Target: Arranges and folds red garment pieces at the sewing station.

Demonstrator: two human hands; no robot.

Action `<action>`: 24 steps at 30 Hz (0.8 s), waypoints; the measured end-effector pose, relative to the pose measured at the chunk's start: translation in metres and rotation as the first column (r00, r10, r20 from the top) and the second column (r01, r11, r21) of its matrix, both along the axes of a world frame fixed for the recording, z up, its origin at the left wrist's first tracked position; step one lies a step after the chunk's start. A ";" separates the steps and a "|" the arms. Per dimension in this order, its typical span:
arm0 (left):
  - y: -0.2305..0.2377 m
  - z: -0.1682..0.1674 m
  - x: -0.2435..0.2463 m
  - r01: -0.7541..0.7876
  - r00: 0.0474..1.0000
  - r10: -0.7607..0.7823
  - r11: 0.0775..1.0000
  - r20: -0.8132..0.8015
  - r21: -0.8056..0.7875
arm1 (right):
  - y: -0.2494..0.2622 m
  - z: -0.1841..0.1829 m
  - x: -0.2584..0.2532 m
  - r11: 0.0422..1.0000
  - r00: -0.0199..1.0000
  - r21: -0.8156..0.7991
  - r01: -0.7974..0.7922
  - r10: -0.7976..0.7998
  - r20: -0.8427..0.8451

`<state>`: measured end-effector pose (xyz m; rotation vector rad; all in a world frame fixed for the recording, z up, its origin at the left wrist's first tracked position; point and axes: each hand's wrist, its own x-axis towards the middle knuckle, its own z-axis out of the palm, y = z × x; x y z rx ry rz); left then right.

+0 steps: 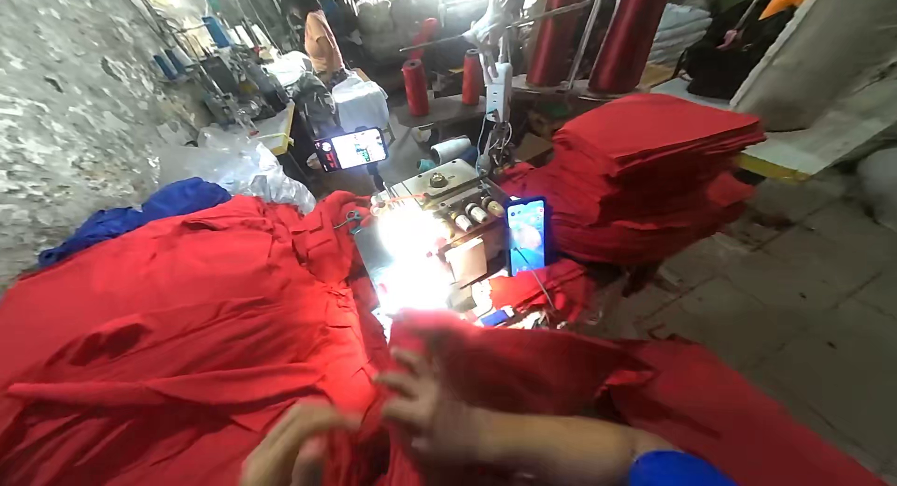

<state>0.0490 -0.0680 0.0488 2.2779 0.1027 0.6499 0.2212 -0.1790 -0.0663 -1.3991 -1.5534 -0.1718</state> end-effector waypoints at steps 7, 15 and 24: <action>0.003 -0.151 0.089 -0.439 0.896 0.433 0.897 -0.100 -0.044 | -0.036 -0.058 0.012 0.980 0.987 -0.123 -0.157 0.161 0.018; 0.039 -0.148 0.115 -0.402 0.915 0.394 0.880 0.084 0.251 | -0.117 -0.001 0.209 0.604 0.601 -0.080 0.793 -0.797 -0.058; 0.065 -0.123 0.109 -0.356 0.869 0.439 0.875 -0.229 0.328 | -0.081 0.002 0.245 0.565 0.582 -0.186 0.804 -0.812 0.046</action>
